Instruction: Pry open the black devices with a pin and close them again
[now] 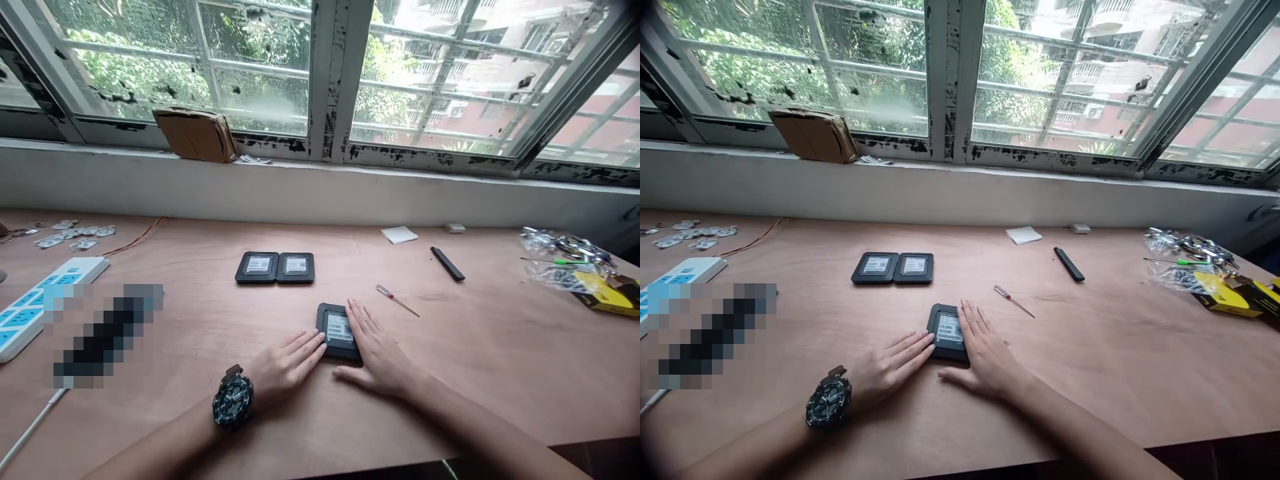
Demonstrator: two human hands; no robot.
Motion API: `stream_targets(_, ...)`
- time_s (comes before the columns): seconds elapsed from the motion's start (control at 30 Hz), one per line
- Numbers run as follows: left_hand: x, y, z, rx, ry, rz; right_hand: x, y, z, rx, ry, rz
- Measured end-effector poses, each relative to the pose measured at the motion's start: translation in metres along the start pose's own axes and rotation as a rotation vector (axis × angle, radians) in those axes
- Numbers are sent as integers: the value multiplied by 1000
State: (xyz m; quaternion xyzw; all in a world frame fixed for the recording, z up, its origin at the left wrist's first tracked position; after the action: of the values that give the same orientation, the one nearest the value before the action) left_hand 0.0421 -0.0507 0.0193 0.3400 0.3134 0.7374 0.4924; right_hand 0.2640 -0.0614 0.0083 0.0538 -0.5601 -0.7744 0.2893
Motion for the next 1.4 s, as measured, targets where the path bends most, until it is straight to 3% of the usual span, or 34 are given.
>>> stream_targets(0.3, -3, -5, -3, -17, 16, -3, -2, -4, -3, -20, -43, 24)
stream_targets(0.67, 0, 0, 0, -4, 156, -165, -2, -6, -4, 24, -81, 69)
stream_targets(1.07, 2, -1, -1, -8, 197, -271, -2, -7, -4, 14, -87, 81)
stream_targets(1.4, 2, -2, 2, 32, 161, -206, -3, -7, -4, 14, -93, 76)
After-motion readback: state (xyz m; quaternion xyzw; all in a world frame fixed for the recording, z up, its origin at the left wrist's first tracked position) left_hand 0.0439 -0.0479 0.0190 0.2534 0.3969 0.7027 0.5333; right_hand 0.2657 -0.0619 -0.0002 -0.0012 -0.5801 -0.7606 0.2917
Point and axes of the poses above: each hand's wrist, its own z-axis towards the middle knuckle, its own y-axis out of the back of the hand, x = y × z, the point moved 4 cm from there along z, towards the middle knuckle, and after that the axes turned 11 degrees about -x, right-handed, at the moved point
